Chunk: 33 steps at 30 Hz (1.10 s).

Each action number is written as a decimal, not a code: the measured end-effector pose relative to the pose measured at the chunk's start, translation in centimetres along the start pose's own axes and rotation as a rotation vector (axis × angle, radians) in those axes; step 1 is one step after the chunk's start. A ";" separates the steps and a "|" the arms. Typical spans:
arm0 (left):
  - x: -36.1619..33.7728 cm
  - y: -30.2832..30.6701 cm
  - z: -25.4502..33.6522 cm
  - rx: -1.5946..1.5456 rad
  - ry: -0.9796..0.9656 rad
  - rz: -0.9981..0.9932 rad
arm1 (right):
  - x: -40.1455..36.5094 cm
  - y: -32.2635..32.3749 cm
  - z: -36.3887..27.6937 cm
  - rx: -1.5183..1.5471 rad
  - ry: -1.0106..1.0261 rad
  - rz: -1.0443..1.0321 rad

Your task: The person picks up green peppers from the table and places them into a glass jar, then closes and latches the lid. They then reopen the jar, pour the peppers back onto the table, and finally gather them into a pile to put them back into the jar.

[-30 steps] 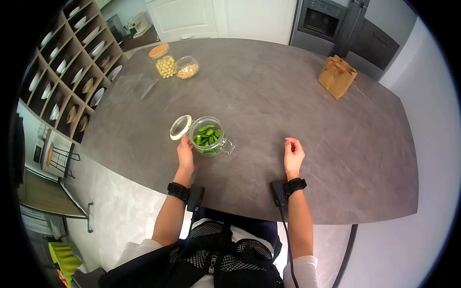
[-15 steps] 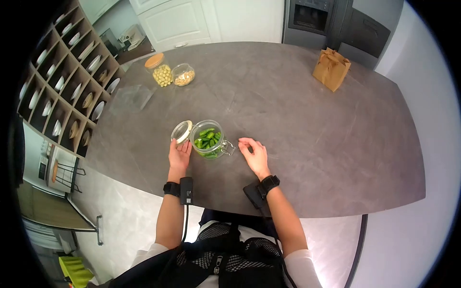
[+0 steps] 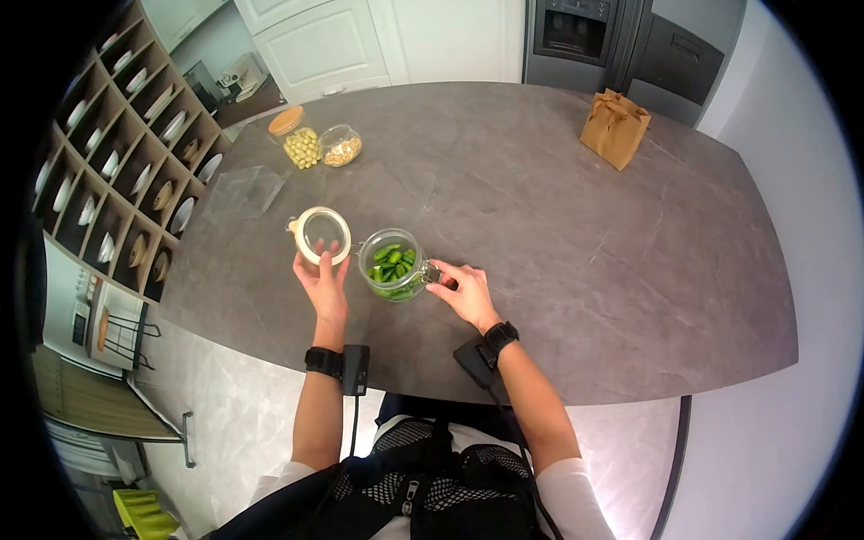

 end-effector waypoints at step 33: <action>-3.1 -6.4 4.3 1.037 -0.961 -0.717 | 0.3 1.3 -0.3 -0.104 0.154 0.047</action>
Point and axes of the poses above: each hand's wrist, its own x-axis towards the middle knuckle, its own y-axis out of the back of the hand, z = x × y, the point moved 6 cm from there along x, towards the middle knuckle, and after that the axes turned 14 degrees about x, right-handed, at the moved point
